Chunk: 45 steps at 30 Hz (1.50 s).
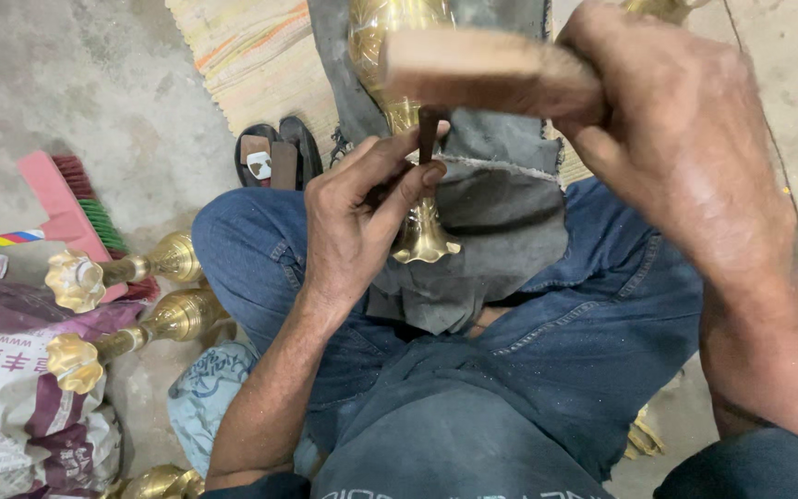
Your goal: The person sits cross-legged on the floor with a brass vase held against their lap by a cloth and rope. They hold a chisel against the vase surface and strike it with a wooden mallet, repositioning the chisel repeatedly to engrave decorative patterns, occasionally retying the rope securing the vase.
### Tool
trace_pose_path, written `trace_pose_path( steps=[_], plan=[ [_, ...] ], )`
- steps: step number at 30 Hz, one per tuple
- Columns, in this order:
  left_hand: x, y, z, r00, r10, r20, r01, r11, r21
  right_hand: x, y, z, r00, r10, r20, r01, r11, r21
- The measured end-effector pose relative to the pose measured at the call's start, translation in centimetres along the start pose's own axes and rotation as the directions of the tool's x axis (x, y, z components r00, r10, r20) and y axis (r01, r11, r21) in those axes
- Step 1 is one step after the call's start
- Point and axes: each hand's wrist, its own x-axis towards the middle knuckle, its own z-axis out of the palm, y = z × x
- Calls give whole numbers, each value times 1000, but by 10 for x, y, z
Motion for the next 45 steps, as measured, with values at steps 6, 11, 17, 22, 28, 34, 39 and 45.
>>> trace_pose_path(
  steps=[6,11,17,22,28,34,39,45],
  plan=[
    [1,3,0,1000,-7,0,7,999,51,-2,3,2,994,-103,-47,100,994,-51],
    [1,2,0,999,34,-5,-34,997,66,-6,7,3,979,-198,-40,184,955,-232],
    [1,-3,-2,998,56,-17,-55,996,66,-3,6,6,969,-239,-69,214,943,-256],
    [0,-6,-1,1000,12,3,-13,1000,24,-5,1,3,989,-142,31,145,945,-294],
    [-1,-3,-1,1000,27,-2,-27,999,39,-3,-7,-3,985,-169,-27,161,969,-187],
    [-1,1,-3,999,-46,9,44,992,116,-4,-4,-3,988,-157,-7,151,961,-232],
    [-4,0,2,997,-46,-60,35,984,-174,-8,8,2,969,-220,-108,194,958,-211],
    [-8,1,2,988,123,-97,-120,992,36,-7,11,-1,965,-257,-59,239,948,-209]
  ],
)
